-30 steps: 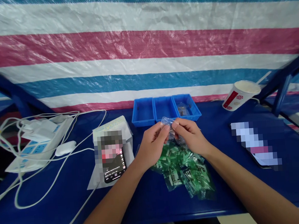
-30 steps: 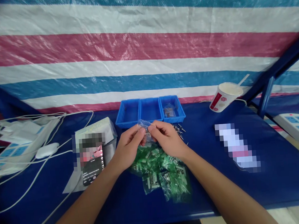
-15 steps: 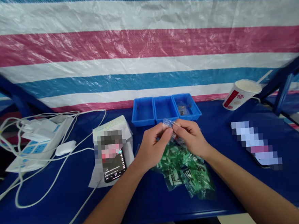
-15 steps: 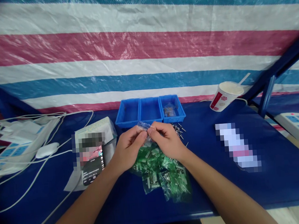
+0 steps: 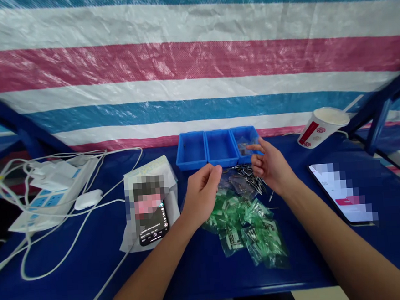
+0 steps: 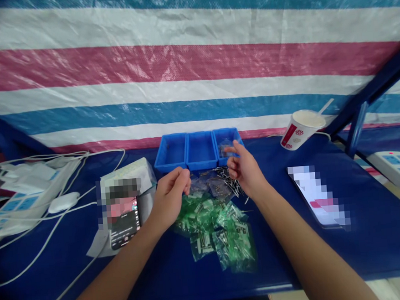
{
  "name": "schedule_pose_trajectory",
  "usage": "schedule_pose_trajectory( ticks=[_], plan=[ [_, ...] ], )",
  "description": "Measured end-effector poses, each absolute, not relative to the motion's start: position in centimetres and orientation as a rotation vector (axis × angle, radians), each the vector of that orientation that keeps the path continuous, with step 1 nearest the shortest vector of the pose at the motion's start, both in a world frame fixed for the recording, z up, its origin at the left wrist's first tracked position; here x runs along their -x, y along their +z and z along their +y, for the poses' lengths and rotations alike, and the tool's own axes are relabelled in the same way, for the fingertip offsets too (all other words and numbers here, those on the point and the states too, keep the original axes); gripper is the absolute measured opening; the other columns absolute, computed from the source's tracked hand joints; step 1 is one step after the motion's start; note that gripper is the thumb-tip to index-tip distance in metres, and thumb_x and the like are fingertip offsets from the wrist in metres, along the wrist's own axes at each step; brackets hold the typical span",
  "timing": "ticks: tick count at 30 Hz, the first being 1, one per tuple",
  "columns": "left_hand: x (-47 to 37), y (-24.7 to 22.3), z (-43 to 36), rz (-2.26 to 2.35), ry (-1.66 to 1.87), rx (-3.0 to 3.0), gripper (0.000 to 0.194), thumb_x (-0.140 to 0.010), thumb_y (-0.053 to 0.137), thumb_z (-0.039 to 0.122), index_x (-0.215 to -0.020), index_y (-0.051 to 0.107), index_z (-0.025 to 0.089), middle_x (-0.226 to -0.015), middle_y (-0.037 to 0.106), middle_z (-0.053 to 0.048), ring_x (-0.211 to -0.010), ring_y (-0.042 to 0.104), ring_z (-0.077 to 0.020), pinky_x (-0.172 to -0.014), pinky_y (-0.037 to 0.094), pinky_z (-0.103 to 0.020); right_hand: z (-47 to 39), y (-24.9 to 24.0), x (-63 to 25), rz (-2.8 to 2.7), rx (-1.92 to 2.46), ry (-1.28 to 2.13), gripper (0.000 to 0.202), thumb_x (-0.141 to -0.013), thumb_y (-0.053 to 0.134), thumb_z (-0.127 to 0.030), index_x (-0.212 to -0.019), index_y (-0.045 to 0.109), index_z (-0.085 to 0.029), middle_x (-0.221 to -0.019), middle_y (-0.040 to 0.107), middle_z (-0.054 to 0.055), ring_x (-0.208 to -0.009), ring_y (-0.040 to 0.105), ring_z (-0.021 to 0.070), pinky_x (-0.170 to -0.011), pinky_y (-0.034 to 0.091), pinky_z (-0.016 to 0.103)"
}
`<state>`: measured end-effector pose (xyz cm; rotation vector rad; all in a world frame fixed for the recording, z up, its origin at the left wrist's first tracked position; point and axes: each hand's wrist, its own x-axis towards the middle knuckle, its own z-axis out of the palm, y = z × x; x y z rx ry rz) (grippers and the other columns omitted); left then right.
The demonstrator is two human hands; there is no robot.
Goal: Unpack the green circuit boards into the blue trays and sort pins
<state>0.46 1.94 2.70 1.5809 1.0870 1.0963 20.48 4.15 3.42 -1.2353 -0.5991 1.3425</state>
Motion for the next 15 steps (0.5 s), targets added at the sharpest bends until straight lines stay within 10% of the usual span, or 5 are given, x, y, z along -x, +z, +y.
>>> schedule_pose_trajectory(
  ticks=[10,15],
  plan=[
    [-0.8,3.2,1.5,1.134,1.037,-1.749,0.035,-0.095,0.054,0.032,-0.065,0.043,0.019,-0.056,0.036,0.006,-0.054,0.034,-0.0095,-0.054,0.027,-0.026,5.0,3.1,-22.9,-0.789,1.21,0.647,0.017,-0.076,0.068,-0.032,-0.069,0.061,-0.019,-0.05,0.032,-0.008,-0.046,0.027,0.008,-0.042,0.02,0.023],
    [-0.8,2.9,1.5,1.134,1.011,-1.895,0.032,-0.096,0.053,0.03,-0.066,0.046,0.019,-0.057,0.043,0.006,-0.053,0.04,-0.0088,-0.054,0.03,-0.025,5.6,1.9,-25.1,-1.099,1.46,0.249,0.024,-0.087,0.058,-0.039,-0.08,0.068,-0.019,-0.072,0.065,0.004,-0.071,0.058,0.0197,-0.067,0.047,0.035]
  ],
)
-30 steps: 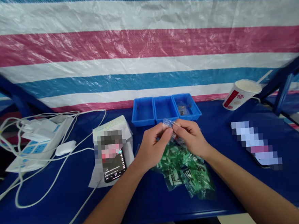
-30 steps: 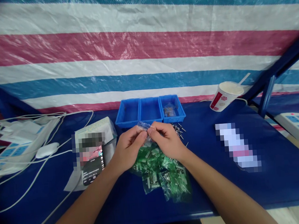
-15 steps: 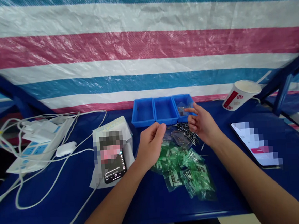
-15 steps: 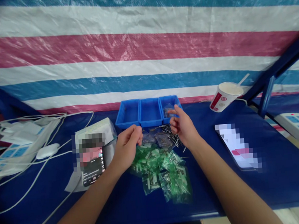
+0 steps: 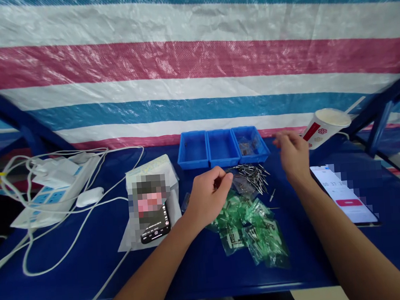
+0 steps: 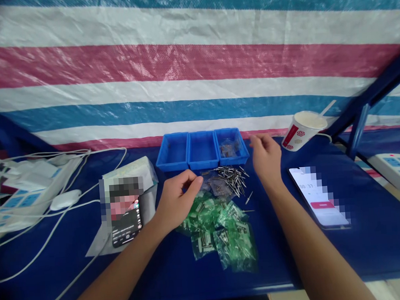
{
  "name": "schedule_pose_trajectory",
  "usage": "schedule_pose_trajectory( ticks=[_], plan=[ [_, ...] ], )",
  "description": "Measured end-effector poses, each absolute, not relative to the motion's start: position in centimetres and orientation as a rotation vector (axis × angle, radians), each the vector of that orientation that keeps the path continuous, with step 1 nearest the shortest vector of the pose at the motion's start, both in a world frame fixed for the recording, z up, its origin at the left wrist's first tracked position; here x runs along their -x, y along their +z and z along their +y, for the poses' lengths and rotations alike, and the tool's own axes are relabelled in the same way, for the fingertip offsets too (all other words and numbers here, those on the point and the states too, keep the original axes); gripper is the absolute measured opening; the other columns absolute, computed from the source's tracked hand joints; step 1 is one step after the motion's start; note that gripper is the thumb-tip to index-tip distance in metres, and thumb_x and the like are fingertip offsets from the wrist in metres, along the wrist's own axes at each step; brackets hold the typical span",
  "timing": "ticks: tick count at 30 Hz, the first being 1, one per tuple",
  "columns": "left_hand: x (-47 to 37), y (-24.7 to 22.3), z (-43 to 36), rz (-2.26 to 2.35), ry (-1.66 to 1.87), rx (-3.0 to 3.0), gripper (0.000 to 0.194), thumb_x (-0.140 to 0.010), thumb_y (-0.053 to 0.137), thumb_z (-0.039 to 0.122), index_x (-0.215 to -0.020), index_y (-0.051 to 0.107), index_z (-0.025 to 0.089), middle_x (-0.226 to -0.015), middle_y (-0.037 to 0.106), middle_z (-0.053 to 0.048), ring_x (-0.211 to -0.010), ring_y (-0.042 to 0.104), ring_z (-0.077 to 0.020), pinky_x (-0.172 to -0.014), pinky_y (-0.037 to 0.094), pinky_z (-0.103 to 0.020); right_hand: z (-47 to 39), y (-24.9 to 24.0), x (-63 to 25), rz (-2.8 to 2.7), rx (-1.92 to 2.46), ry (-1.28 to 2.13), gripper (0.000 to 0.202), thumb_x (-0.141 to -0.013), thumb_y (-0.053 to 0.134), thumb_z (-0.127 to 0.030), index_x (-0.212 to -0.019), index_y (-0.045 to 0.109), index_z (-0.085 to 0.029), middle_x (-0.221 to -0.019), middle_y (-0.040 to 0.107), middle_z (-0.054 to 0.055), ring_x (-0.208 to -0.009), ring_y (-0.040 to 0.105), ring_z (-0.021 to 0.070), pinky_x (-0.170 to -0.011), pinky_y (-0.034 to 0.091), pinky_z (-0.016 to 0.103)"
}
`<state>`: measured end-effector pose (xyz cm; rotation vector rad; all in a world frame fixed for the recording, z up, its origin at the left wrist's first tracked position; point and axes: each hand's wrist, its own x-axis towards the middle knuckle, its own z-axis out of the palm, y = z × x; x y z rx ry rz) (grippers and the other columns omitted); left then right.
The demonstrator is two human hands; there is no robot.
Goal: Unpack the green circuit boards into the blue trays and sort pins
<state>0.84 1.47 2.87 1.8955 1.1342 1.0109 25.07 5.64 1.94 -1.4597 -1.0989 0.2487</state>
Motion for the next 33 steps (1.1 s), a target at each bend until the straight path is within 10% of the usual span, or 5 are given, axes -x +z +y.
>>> schedule_pose_trajectory(
  ticks=[6,33],
  plan=[
    [-1.1,2.4,1.3,1.12,0.943,-2.11,0.029,-0.095,0.054,0.028,-0.068,0.049,0.019,-0.06,0.051,0.004,-0.056,0.048,-0.0095,-0.057,0.035,-0.026,5.4,0.0,-24.0,-1.71,1.869,-0.045,0.059,-0.094,0.046,-0.059,-0.141,0.055,-0.023,-0.149,0.055,0.013,-0.142,0.032,0.0472,-0.103,0.027,0.074],
    [-0.3,1.2,1.6,1.46,0.574,-2.37,0.007,-0.084,0.062,0.021,-0.09,0.062,0.023,-0.094,0.068,-0.004,-0.085,0.063,-0.0256,-0.068,0.048,-0.036,3.1,1.5,-20.1,-2.12,1.249,0.011,0.026,-0.096,0.053,-0.038,-0.109,0.073,-0.027,-0.106,0.077,0.006,-0.123,0.056,0.0324,-0.102,0.035,0.051]
  ],
)
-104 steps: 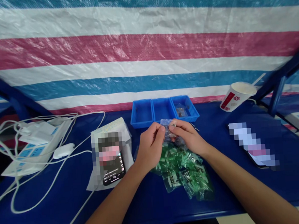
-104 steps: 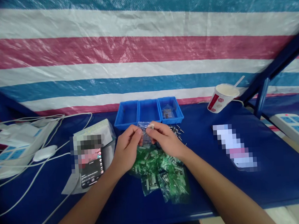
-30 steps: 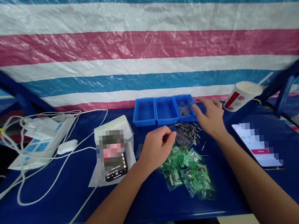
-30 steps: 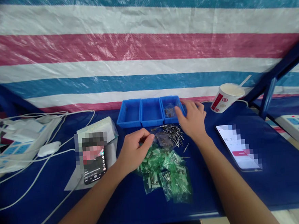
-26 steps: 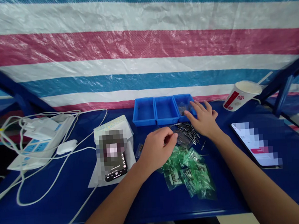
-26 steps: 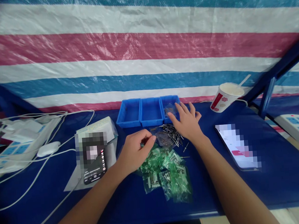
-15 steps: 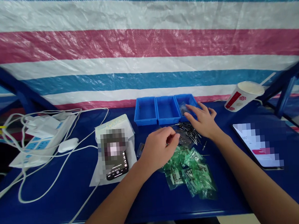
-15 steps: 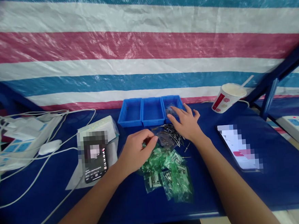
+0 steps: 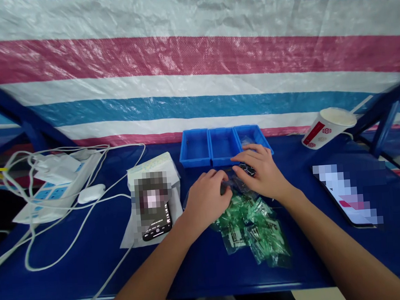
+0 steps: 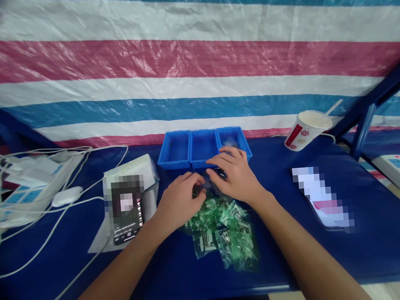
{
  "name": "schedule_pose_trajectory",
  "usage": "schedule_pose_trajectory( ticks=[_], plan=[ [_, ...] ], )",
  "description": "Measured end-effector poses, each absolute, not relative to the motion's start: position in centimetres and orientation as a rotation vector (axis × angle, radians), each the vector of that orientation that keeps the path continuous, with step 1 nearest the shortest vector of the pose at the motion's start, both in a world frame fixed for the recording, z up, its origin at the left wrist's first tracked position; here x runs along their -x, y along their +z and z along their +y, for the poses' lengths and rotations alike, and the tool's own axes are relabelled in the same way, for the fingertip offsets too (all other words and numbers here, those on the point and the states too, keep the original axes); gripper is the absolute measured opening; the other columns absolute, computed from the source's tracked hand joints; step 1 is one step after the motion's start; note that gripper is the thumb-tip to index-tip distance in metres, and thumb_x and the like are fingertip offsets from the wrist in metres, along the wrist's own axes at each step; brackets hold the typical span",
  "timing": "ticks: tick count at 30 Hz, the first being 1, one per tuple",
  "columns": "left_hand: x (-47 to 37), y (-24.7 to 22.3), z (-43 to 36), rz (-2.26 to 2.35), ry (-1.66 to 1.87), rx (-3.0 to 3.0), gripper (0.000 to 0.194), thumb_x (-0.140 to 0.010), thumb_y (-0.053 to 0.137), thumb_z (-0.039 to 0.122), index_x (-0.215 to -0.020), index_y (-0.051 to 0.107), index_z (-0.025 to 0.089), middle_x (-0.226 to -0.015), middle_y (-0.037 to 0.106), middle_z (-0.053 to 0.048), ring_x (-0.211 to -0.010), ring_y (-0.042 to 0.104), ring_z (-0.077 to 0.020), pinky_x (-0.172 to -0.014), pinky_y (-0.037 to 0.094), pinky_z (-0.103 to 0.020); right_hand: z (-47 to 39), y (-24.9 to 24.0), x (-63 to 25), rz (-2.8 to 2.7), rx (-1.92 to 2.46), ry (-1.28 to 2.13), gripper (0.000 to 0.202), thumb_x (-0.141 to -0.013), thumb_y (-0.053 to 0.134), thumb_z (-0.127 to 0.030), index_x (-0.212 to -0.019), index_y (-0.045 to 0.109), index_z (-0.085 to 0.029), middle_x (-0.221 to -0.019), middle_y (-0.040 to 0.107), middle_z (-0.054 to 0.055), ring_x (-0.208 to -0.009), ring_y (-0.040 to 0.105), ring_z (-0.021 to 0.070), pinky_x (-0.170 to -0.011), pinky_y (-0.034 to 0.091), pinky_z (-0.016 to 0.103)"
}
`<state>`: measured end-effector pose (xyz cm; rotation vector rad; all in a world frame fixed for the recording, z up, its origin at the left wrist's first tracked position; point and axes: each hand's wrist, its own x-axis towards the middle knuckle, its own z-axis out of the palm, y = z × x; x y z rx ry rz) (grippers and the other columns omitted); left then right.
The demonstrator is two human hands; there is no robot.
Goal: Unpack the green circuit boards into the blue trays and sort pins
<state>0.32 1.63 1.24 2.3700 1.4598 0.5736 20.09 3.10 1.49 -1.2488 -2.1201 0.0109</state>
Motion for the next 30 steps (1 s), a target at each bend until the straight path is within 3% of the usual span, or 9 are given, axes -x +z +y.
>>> schedule_pose_trajectory(
  ticks=[6,12,19,25,30],
  plan=[
    [-0.5,1.5,1.5,1.526,0.595,-2.266,0.016,-0.081,0.069,0.034,-0.09,0.062,0.022,-0.096,0.066,-0.005,-0.08,0.066,-0.0259,-0.065,0.048,-0.036,3.1,1.3,-20.0,-2.126,1.223,0.037,0.025,-0.096,0.055,-0.037,-0.109,0.074,-0.025,-0.106,0.077,0.006,-0.121,0.057,0.0315,-0.101,0.037,0.05],
    [-0.5,1.4,1.8,1.464,0.656,-2.195,0.02,-0.082,0.063,0.017,-0.101,0.061,0.023,-0.106,0.066,-0.004,-0.09,0.068,-0.0241,-0.076,0.052,-0.037,3.0,1.4,-20.0,-2.151,1.191,0.083,0.025,-0.094,0.057,-0.037,-0.108,0.073,-0.024,-0.106,0.077,0.005,-0.122,0.056,0.0317,-0.1,0.038,0.049],
    [-0.4,1.3,2.2,1.332,0.875,-2.113,0.027,-0.079,0.056,0.0,-0.094,0.063,0.022,-0.098,0.068,-0.002,-0.088,0.066,-0.0188,-0.083,0.052,-0.036,2.7,1.8,-19.7,-2.294,1.16,0.165,0.025,-0.094,0.056,-0.035,-0.112,0.07,-0.024,-0.109,0.075,0.004,-0.114,0.059,0.0285,-0.095,0.039,0.045],
    [-0.8,2.1,1.9,1.198,1.147,-2.052,0.03,-0.08,0.054,-0.003,-0.094,0.064,0.021,-0.095,0.069,-0.002,-0.084,0.065,-0.0154,-0.082,0.055,-0.033,2.6,1.9,-19.6,-2.338,1.164,0.213,0.025,-0.092,0.056,-0.033,-0.111,0.069,-0.022,-0.108,0.074,0.007,-0.111,0.06,0.0291,-0.091,0.041,0.045],
    [-0.9,2.8,1.6,1.127,1.292,-1.935,0.022,-0.086,0.055,0.003,-0.095,0.064,0.021,-0.093,0.068,-0.003,-0.082,0.065,-0.0145,-0.075,0.056,-0.029,2.6,1.6,-19.6,-2.185,1.131,0.363,0.045,-0.093,0.057,-0.034,-0.137,0.057,-0.024,-0.117,0.072,0.008,-0.111,0.062,0.0278,-0.095,0.045,0.047]
  ],
)
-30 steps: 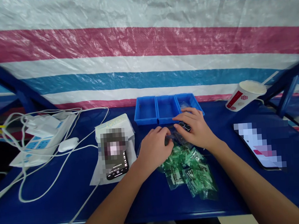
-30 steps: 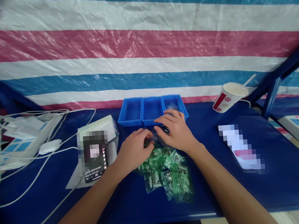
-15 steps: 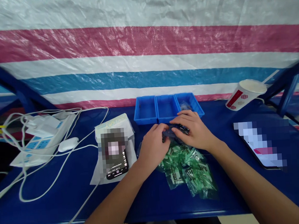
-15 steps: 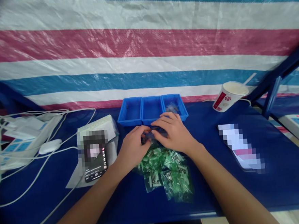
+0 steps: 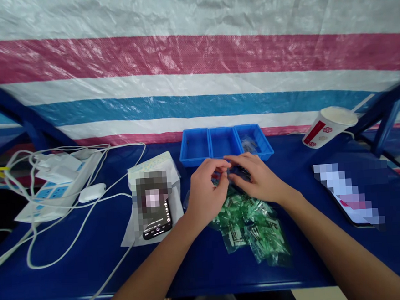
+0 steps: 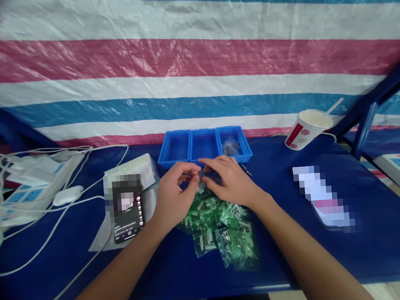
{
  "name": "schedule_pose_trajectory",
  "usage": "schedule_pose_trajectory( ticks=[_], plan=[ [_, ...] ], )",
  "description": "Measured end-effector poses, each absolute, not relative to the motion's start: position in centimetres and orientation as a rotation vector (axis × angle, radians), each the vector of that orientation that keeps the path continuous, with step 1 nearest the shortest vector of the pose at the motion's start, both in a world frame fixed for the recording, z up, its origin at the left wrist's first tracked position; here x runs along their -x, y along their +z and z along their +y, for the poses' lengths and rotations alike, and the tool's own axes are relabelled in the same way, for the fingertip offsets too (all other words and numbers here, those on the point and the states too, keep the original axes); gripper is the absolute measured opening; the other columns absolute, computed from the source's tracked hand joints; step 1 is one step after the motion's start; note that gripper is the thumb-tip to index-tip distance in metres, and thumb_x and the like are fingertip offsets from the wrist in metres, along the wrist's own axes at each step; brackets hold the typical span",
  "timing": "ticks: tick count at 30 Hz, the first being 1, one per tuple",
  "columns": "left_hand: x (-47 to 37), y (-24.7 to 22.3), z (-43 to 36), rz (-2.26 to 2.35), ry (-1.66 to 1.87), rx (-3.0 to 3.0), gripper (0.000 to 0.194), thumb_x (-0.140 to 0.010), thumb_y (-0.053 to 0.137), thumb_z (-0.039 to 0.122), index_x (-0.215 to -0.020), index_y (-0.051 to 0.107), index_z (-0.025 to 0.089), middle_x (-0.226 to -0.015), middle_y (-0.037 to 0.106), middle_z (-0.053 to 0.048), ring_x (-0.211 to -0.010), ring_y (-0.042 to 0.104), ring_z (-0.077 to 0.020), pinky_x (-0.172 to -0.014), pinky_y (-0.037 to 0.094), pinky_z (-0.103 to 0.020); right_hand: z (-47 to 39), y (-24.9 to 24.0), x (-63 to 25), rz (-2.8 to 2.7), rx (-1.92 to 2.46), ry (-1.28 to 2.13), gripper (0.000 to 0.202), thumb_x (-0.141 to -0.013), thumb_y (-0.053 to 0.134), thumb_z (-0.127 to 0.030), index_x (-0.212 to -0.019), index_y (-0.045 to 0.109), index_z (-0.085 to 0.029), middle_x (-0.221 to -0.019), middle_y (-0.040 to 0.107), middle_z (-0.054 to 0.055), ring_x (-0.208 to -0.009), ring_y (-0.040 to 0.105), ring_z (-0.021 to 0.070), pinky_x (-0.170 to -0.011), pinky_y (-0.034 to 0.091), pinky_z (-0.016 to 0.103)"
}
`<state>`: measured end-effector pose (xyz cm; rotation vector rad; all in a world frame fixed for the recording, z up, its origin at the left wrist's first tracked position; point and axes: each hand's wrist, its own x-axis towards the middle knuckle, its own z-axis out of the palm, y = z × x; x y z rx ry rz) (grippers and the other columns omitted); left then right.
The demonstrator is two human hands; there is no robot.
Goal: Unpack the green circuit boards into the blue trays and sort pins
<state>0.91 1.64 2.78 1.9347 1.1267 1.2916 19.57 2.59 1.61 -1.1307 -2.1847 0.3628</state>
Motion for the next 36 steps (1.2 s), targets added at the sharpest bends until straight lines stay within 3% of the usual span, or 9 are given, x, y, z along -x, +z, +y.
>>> schedule_pose_trajectory(
  ticks=[2,4,7,9,14,19,36],
  plan=[
    [-0.84,2.83,1.59,1.067,1.338,-1.891,0.019,-0.087,0.055,0.006,-0.095,0.064,0.021,-0.094,0.068,-0.004,-0.082,0.065,-0.0143,-0.072,0.056,-0.028,2.54,1.67,-19.42,-2.077,1.1,0.484,0.053,-0.093,0.06,-0.037,-0.144,0.05,-0.025,-0.121,0.071,0.009,-0.111,0.063,0.0265,-0.098,0.045,0.047],
    [-0.75,2.8,1.54,1.01,1.379,-1.871,0.016,-0.089,0.056,0.009,-0.096,0.064,0.021,-0.096,0.067,-0.004,-0.085,0.065,-0.0146,-0.072,0.057,-0.027,2.46,1.87,-19.16,-1.973,1.061,0.658,0.051,-0.092,0.063,-0.039,-0.14,0.054,-0.026,-0.114,0.072,0.007,-0.104,0.065,0.0243,-0.092,0.049,0.044],
    [-0.72,2.71,1.43,0.964,1.411,-1.856,0.011,-0.09,0.057,0.013,-0.093,0.064,0.021,-0.098,0.065,-0.005,-0.088,0.064,-0.0152,-0.073,0.057,-0.027,2.34,2.22,-18.74,-1.833,1.021,0.945,0.029,-0.092,0.065,-0.04,-0.116,0.068,-0.024,-0.085,0.07,0.002,-0.077,0.064,0.0181,-0.071,0.051,0.035],
    [-0.8,2.62,1.37,0.97,1.419,-1.808,0.01,-0.09,0.059,0.016,-0.097,0.064,0.022,-0.101,0.064,-0.005,-0.088,0.064,-0.0152,-0.073,0.057,-0.027,2.3,2.32,-18.6,-1.755,1.001,1.063,0.021,-0.091,0.067,-0.041,-0.099,0.07,-0.023,-0.078,0.067,0.0,-0.067,0.059,0.0149,-0.063,0.048,0.032],
    [-0.95,2.46,1.52,1.071,1.361,-1.646,0.037,-0.087,0.066,0.024,-0.122,0.054,0.024,-0.101,0.063,-0.004,-0.086,0.064,-0.0152,-0.069,0.055,-0.027,2.34,2.33,-18.75,-1.587,0.984,1.178,0.02,-0.086,0.073,-0.041,-0.093,0.07,-0.023,-0.082,0.069,0.001,-0.068,0.059,0.0143,-0.062,0.048,0.031],
    [-0.81,2.69,1.61,1.1,1.145,-1.718,0.01,-0.092,0.062,0.03,-0.096,0.064,0.022,-0.082,0.066,0.0,-0.073,0.062,-0.0132,-0.063,0.049,-0.026,2.65,2.39,-18.74,-1.431,0.971,1.198,0.021,-0.081,0.077,-0.042,-0.086,0.07,-0.023,-0.076,0.069,0.0,-0.067,0.06,0.0141,-0.062,0.047,0.03],
    [-0.77,3.1,1.44,1.084,1.162,-1.728,0.013,-0.095,0.058,0.029,-0.087,0.063,0.02,-0.079,0.067,0.001,-0.069,0.059,-0.0121,-0.063,0.044,-0.026,2.54,2.61,-18.84,-1.401,0.956,1.23,0.019,-0.083,0.077,-0.039,-0.083,0.071,-0.021,-0.072,0.068,-0.001,-0.065,0.058,0.0119,-0.062,0.044,0.026]
  ],
)
